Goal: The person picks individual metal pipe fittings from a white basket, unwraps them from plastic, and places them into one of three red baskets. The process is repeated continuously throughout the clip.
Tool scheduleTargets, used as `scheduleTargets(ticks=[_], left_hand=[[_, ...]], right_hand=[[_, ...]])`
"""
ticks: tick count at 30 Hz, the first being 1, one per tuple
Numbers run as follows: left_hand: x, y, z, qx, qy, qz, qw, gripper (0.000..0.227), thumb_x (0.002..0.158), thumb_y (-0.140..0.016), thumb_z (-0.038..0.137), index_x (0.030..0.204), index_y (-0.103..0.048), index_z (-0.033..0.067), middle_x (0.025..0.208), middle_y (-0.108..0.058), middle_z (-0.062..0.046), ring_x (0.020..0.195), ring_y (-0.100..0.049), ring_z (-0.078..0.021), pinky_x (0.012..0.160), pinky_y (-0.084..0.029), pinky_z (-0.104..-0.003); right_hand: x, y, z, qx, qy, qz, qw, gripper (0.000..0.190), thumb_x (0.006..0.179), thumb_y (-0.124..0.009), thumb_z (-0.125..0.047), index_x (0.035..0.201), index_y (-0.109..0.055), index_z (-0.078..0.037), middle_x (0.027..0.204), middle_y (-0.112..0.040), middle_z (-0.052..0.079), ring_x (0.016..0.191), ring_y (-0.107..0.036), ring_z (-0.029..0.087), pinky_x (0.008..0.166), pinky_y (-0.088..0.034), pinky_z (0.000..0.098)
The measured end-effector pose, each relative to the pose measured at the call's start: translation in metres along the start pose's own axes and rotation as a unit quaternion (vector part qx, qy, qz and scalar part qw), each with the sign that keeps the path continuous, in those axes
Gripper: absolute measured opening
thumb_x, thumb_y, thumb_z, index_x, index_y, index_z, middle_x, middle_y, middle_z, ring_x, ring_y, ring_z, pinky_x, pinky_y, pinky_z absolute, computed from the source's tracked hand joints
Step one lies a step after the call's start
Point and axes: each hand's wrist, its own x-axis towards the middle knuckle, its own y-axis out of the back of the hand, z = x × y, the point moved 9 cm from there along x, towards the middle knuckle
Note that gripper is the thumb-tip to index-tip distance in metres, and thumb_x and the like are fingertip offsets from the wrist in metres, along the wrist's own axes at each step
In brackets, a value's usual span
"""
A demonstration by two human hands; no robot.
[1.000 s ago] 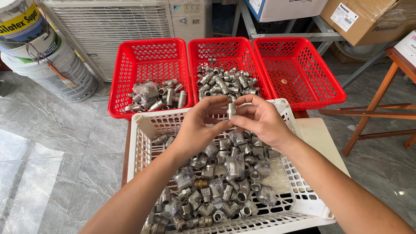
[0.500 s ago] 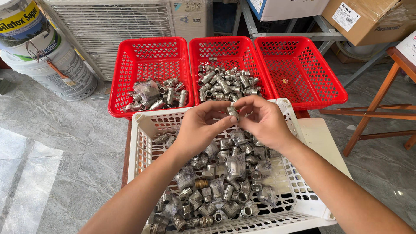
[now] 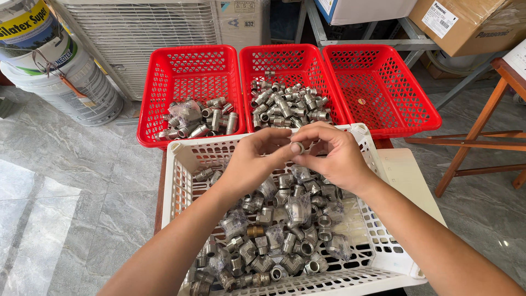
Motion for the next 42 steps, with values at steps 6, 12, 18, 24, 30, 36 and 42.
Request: scheduleTargets(ticks=[6, 12, 18, 24, 30, 36, 42], left_hand=[[0.003, 0.002, -0.003, -0.022, -0.058, 0.036, 0.997, 0.058, 0.084, -0.099, 0.012, 0.136, -0.078, -0.0029, 0.121, -0.082, -0.019, 0.113, -0.076, -0.0217, 0.095, -0.071, -0.034], [0.004, -0.001, 0.009, -0.006, -0.120, 0.007, 0.993, 0.067, 0.078, -0.100, -0.001, 0.141, -0.075, 0.0019, 0.130, -0.081, -0.014, 0.122, -0.077, -0.0232, 0.102, -0.071, -0.037], [0.004, 0.005, 0.004, 0.023, -0.119, 0.021, 0.992, 0.045, 0.089, -0.094, 0.009, 0.131, -0.081, 0.0053, 0.118, -0.081, -0.009, 0.109, -0.080, -0.0190, 0.090, -0.072, -0.032], [-0.007, -0.001, 0.027, 0.118, -0.207, 0.021, 0.971, 0.037, 0.083, -0.100, 0.005, 0.118, -0.088, 0.0108, 0.107, -0.080, -0.008, 0.097, -0.079, -0.0179, 0.083, -0.072, -0.028], [-0.008, -0.003, 0.034, 0.129, -0.203, 0.012, 0.971, 0.037, 0.081, -0.099, 0.002, 0.115, -0.089, 0.0115, 0.105, -0.081, -0.010, 0.096, -0.078, -0.0186, 0.085, -0.072, -0.029], [0.000, 0.012, 0.004, 0.019, -0.082, 0.057, 0.995, 0.036, 0.092, -0.094, 0.013, 0.125, -0.084, 0.0034, 0.104, -0.079, -0.012, 0.093, -0.083, -0.0180, 0.083, -0.075, -0.032], [0.008, 0.010, -0.009, -0.015, -0.057, 0.047, 0.997, 0.035, 0.094, -0.093, 0.015, 0.123, -0.082, -0.0024, 0.102, -0.082, -0.016, 0.090, -0.083, -0.0190, 0.082, -0.074, -0.033]], right_hand=[[-0.002, 0.001, 0.033, 0.081, -0.087, -0.032, 0.992, 0.041, 0.094, -0.082, -0.001, 0.135, -0.075, -0.002, 0.104, -0.082, 0.012, 0.089, -0.077, 0.016, 0.074, -0.067, 0.0307], [-0.004, -0.002, 0.037, 0.134, -0.111, -0.039, 0.984, 0.058, 0.088, -0.093, -0.006, 0.141, -0.071, 0.000, 0.109, -0.084, 0.012, 0.098, -0.081, 0.016, 0.083, -0.065, 0.0289], [0.000, 0.002, 0.032, 0.127, -0.073, -0.018, 0.989, 0.038, 0.086, -0.095, 0.003, 0.122, -0.081, 0.003, 0.109, -0.086, 0.015, 0.097, -0.082, 0.018, 0.084, -0.069, 0.0293], [0.000, -0.007, 0.032, 0.141, -0.088, -0.028, 0.986, 0.049, 0.078, -0.095, 0.014, 0.122, -0.077, 0.005, 0.110, -0.082, 0.014, 0.102, -0.083, 0.023, 0.088, -0.073, 0.0336], [-0.003, -0.007, 0.042, 0.122, -0.112, -0.052, 0.985, 0.049, 0.080, -0.096, 0.010, 0.124, -0.078, 0.002, 0.105, -0.083, 0.010, 0.098, -0.082, 0.017, 0.087, -0.072, 0.0317], [-0.003, 0.002, 0.046, 0.139, -0.092, -0.033, 0.985, 0.040, 0.091, -0.092, -0.003, 0.127, -0.076, 0.002, 0.100, -0.080, 0.012, 0.093, -0.080, 0.018, 0.082, -0.072, 0.0353], [-0.002, 0.008, 0.046, 0.126, -0.080, -0.017, 0.989, 0.044, 0.090, -0.093, -0.004, 0.130, -0.076, 0.003, 0.101, -0.079, 0.013, 0.090, -0.079, 0.019, 0.080, -0.071, 0.0345]])
